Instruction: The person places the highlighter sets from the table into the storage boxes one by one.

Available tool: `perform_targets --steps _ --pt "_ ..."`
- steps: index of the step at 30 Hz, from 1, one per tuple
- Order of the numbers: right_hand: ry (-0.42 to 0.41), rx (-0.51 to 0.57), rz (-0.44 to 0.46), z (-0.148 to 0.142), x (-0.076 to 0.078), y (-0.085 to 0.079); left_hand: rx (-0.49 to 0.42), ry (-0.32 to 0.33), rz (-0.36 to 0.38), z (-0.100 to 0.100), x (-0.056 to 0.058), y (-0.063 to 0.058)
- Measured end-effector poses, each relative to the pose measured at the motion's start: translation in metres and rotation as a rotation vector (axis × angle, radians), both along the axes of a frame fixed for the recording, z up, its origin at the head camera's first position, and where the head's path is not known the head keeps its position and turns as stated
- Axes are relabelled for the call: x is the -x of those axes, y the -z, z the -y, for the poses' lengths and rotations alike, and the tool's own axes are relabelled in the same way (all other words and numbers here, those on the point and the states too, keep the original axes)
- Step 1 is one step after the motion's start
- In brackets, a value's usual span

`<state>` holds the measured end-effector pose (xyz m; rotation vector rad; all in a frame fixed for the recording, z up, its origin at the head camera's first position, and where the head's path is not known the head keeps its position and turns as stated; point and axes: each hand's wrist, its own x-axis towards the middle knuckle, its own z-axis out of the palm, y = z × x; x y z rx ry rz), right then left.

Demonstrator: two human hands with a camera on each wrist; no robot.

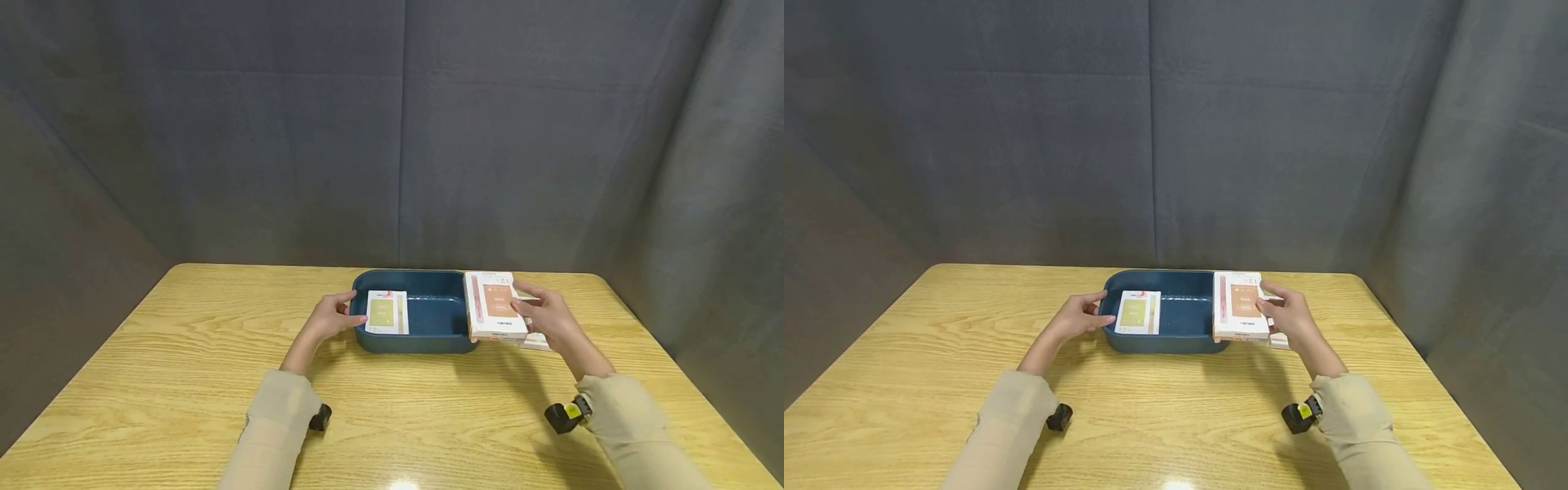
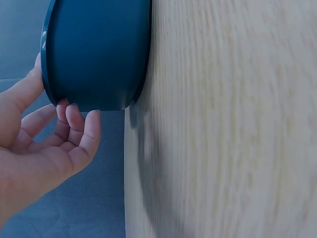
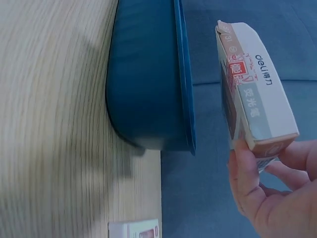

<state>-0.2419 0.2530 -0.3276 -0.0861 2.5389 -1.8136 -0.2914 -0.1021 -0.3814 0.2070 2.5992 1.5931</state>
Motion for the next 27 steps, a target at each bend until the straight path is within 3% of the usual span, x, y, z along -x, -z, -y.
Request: perform_targets --steps 9,18,27 --pt "0.065 -0.037 -0.012 0.023 0.016 0.0 -0.041 0.014 0.017 0.002 0.001 0.002" --pt "0.124 -0.095 -0.042 0.049 0.037 0.012 -0.056 -0.001 0.035 0.004 -0.002 0.001" --pt "0.141 -0.244 -0.093 0.066 0.048 0.027 -0.058 -0.004 0.047 0.003 -0.002 0.0"
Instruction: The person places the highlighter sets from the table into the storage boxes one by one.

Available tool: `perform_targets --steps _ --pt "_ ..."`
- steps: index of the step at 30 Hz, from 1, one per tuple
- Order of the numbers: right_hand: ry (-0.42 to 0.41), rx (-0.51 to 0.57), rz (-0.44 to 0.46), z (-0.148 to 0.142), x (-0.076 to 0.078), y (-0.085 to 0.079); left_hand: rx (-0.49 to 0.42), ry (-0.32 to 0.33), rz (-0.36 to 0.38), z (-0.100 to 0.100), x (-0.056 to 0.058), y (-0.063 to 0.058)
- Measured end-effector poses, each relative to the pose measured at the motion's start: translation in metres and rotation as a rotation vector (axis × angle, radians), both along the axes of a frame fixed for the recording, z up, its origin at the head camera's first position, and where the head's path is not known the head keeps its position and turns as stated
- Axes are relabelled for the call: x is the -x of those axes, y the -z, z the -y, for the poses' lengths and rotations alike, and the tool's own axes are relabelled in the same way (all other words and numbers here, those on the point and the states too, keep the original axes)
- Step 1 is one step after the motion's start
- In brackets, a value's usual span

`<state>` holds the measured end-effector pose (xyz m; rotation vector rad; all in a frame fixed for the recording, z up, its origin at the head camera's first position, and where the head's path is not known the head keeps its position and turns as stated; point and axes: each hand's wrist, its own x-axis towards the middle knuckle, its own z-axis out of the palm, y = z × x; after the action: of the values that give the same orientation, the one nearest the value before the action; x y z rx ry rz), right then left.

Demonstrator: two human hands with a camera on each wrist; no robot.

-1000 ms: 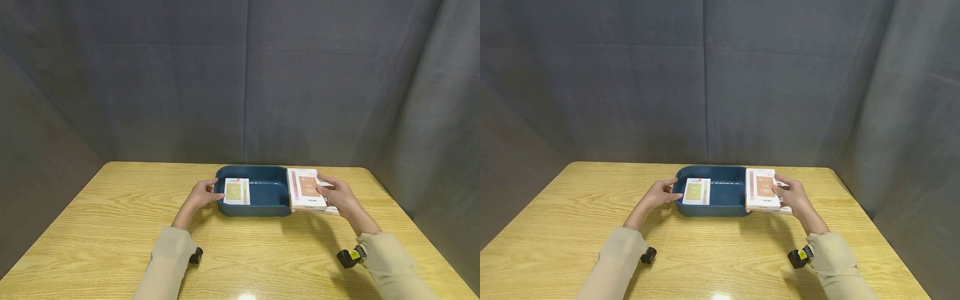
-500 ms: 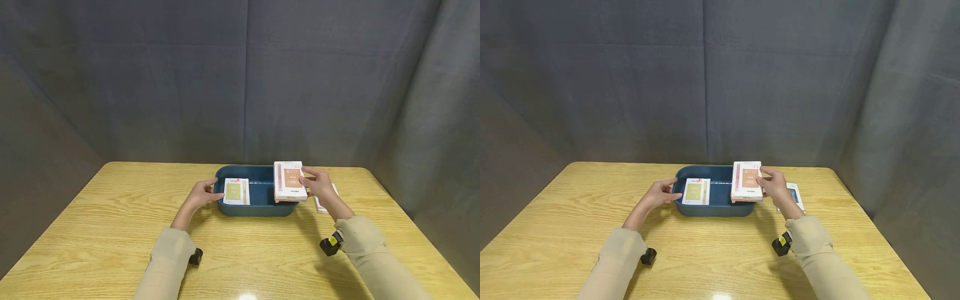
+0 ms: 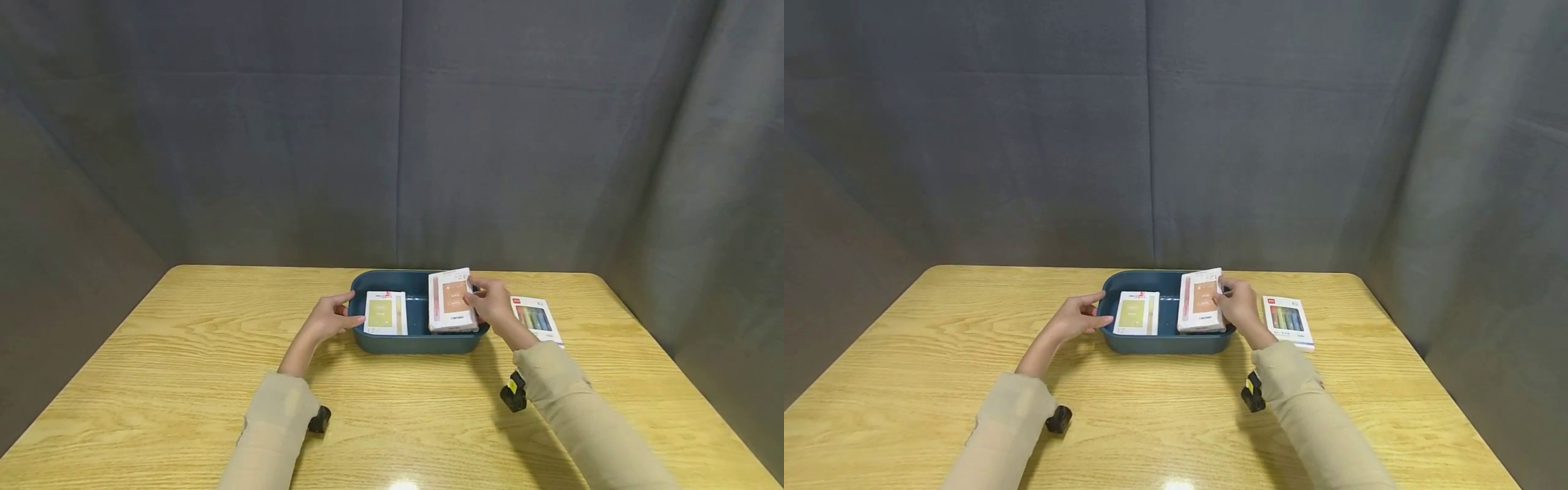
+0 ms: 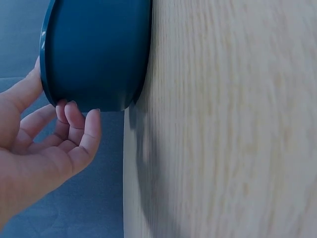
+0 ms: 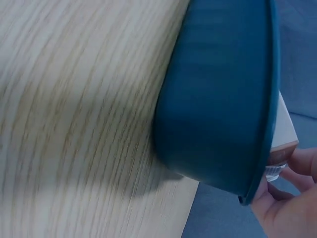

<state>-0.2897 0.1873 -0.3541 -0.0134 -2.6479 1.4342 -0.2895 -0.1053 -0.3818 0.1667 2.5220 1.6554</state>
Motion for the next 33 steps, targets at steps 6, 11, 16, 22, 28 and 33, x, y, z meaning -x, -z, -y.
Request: perform_targets --steps 6,11,16,22,28,33 --pt "-0.009 -0.16 -0.058 0.006 0.007 0.01 0.004 -0.002 0.0 0.001 -0.001 0.0" --pt "-0.051 -0.194 -0.099 -0.011 0.056 0.064 0.005 0.016 -0.007 0.0 -0.002 -0.001" --pt "-0.049 -0.239 -0.106 -0.022 0.094 0.105 0.001 0.018 -0.005 -0.001 -0.002 -0.002" --pt "-0.031 -0.291 -0.074 -0.012 0.08 0.09 0.003 0.016 0.002 -0.001 -0.002 -0.003" --pt "-0.042 -0.318 0.1 0.005 0.046 0.05 0.004 0.019 -0.001 0.0 -0.002 -0.003" --pt "-0.168 -0.249 0.13 -0.016 0.078 0.084 0.009 0.015 0.002 0.0 -0.001 -0.002"
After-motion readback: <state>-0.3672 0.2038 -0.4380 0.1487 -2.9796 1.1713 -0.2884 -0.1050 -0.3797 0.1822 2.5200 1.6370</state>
